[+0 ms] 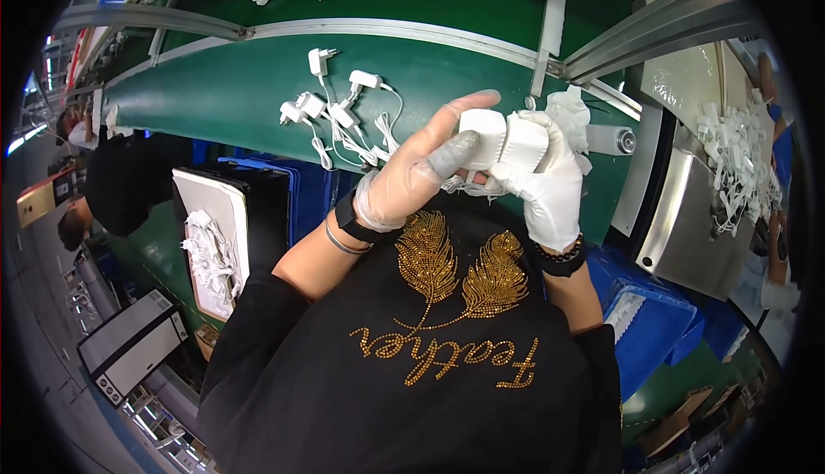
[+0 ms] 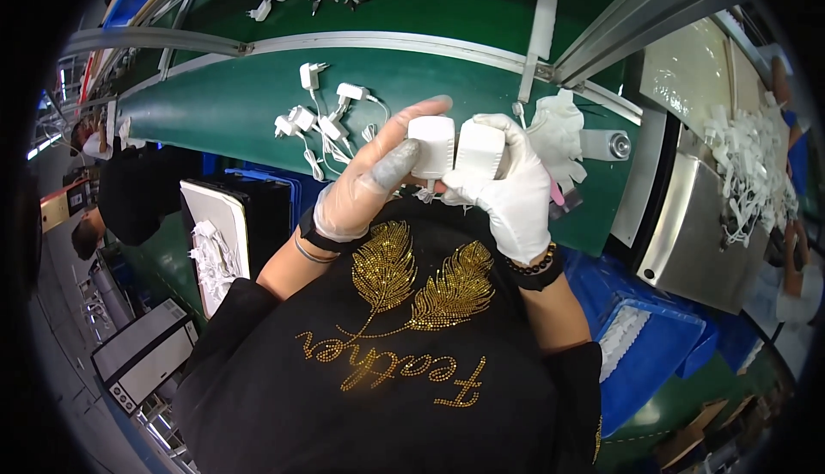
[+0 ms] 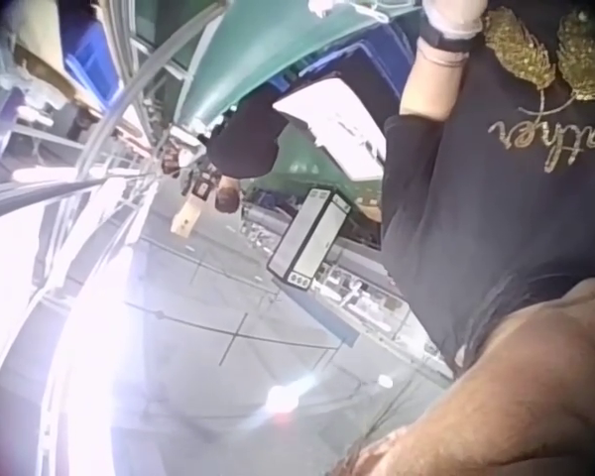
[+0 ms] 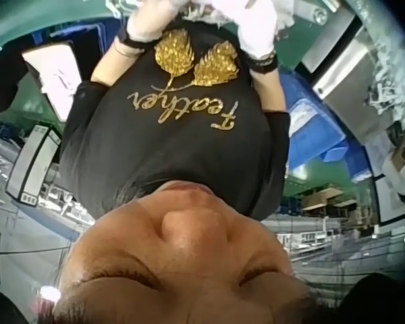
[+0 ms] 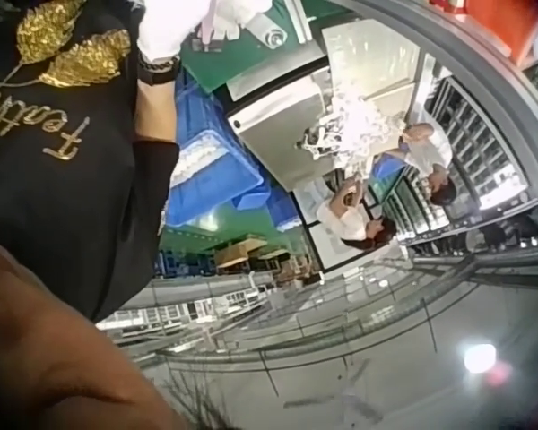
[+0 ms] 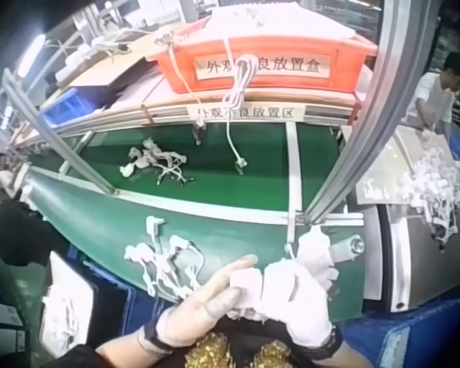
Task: The person picks up a power adapter, rubs its surface with a pink file, and wipes it with a cloth before repeating the process with a second adapter.
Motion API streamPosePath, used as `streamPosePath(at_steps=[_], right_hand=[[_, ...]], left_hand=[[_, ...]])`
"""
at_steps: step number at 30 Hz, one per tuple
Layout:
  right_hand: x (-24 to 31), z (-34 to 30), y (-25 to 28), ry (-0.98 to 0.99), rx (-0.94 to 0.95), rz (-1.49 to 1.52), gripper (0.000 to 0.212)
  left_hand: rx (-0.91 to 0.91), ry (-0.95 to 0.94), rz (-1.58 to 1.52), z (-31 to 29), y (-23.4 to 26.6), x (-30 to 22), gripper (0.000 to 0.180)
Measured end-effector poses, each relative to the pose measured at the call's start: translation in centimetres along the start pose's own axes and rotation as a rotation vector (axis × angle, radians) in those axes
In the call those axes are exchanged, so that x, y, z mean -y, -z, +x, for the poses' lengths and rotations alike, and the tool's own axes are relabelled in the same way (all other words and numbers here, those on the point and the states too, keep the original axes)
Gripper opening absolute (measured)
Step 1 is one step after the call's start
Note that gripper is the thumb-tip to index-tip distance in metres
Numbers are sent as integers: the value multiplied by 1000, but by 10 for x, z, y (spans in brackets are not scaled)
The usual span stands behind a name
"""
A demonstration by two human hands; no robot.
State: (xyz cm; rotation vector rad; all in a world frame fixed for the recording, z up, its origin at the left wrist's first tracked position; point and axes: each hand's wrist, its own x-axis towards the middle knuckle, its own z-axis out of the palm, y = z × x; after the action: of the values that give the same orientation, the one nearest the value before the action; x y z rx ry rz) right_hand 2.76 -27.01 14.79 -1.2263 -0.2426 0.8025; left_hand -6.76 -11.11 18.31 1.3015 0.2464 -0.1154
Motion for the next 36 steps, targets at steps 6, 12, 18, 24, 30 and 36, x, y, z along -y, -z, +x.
streamPosePath(at_steps=[6, 12, 18, 24, 30, 36], right_hand=[[-3, 0, 2, -18, -3, -45, 59], [5, -8, 0, -33, 98, 160, 69], [5, -11, -2, -85, 173, 383, 72], [13, -16, -5, -98, 192, 406, 66], [6, -10, -10, -13, 90, 4, 62], [4, -12, -12, -55, 48, 74, 55]], left_hand=[[-51, 19, -105, 3, -1, 10, 55], [-95, 91, -389, 4, 0, 10, 53], [-94, 107, -339, 1, 2, 12, 57], [-102, 100, -428, -3, 3, 12, 56], [-88, 51, -471, -3, 0, 15, 56], [-120, 22, -257, -8, -6, 10, 57]])
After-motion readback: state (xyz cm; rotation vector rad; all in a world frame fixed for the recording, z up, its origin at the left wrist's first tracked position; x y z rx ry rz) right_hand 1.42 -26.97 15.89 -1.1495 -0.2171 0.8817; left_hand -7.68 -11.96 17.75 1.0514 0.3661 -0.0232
